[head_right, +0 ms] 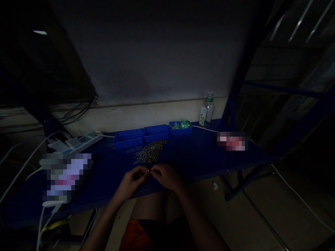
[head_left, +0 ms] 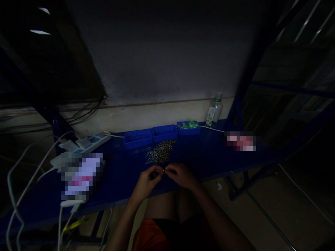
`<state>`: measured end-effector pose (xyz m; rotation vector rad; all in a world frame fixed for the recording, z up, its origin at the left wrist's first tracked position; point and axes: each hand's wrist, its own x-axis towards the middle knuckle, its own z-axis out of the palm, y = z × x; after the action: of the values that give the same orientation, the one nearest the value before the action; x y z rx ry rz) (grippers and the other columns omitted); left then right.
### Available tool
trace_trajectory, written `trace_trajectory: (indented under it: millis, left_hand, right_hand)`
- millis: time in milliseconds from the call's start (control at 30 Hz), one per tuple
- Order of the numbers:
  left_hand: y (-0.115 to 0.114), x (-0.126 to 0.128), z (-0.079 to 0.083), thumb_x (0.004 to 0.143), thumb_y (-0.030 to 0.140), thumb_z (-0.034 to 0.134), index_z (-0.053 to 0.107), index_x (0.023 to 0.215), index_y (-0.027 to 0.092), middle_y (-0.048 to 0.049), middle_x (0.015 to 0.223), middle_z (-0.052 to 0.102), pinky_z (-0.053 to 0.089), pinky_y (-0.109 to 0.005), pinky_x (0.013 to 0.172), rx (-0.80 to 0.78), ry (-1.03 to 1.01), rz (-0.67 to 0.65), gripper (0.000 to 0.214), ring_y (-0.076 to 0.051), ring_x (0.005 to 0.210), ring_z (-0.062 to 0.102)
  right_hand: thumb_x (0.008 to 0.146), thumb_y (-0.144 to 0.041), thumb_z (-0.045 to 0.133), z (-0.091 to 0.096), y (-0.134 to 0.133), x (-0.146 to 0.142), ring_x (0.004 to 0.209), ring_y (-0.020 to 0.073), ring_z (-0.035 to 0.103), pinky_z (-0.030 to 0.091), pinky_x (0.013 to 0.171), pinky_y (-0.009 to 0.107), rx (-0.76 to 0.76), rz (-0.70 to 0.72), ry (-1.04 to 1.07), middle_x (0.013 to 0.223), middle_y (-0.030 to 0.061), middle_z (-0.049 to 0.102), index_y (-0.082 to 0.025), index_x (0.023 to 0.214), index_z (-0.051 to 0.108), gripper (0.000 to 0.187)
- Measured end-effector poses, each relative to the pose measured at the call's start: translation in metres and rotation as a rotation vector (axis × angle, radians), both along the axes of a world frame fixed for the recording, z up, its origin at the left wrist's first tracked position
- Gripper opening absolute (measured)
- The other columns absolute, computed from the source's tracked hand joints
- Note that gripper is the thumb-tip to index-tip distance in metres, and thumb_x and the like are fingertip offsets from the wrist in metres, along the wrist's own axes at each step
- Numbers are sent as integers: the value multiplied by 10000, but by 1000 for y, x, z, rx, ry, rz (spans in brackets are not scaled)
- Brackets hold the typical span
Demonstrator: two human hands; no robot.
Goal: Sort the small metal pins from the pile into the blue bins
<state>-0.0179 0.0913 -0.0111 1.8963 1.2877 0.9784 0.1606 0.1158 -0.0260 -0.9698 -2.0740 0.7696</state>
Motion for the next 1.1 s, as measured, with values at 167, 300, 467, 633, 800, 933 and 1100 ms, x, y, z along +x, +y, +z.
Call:
trace_trajectory:
  millis: [167,300,467,633,800,933,1100]
  left_hand:
    - [1,0,-3,749,212,549,598,864,147,-31,833,644,439,-235,717,-20,-28,22,141,-148,777,586]
    - [0,2,-2,768,294,550,622,833,146,-16,748,639,437,-224,656,-30,14,13,177,-140,700,577]
    - [-1,1,-2,768,347,558,662,862,153,-19,776,672,446,-225,645,-48,36,22,238,-152,708,593]
    - [1,-1,-4,789,324,536,671,918,165,-37,909,693,458,-243,732,-67,21,51,245,-180,828,619]
    - [1,0,-1,810,317,499,672,886,172,-29,869,691,455,-237,717,-45,52,41,238,-172,791,618]
    - [0,0,0,812,314,491,653,861,158,-25,813,671,446,-223,677,-28,46,35,230,-157,745,599]
    - [-1,-1,-1,802,286,490,630,838,140,-20,760,637,429,-215,648,-11,46,11,206,-140,700,567]
  right_hand:
    - [847,-268,494,-1,0,0,752,108,596,415,676,197,-43,7,89,817,-3,648,-184,858,615,148]
    - [831,-280,523,1,-1,0,738,114,594,412,671,206,-34,1,36,805,-2,652,-190,829,623,135]
    - [825,-286,532,1,-1,1,723,117,597,414,656,208,-48,1,42,787,3,653,-184,812,622,137]
    - [834,-293,517,-3,2,1,735,121,608,431,667,214,-84,-15,117,793,13,654,-175,843,616,154]
    - [829,-300,525,-4,2,2,756,123,613,441,682,215,-94,-8,145,809,15,655,-173,861,607,155]
    - [826,-292,530,-4,2,1,759,119,610,440,689,215,-86,-2,114,814,11,654,-178,864,606,141]
    - [798,-278,568,-5,1,-1,708,111,588,427,642,209,-46,-18,-9,784,2,644,-187,842,614,111]
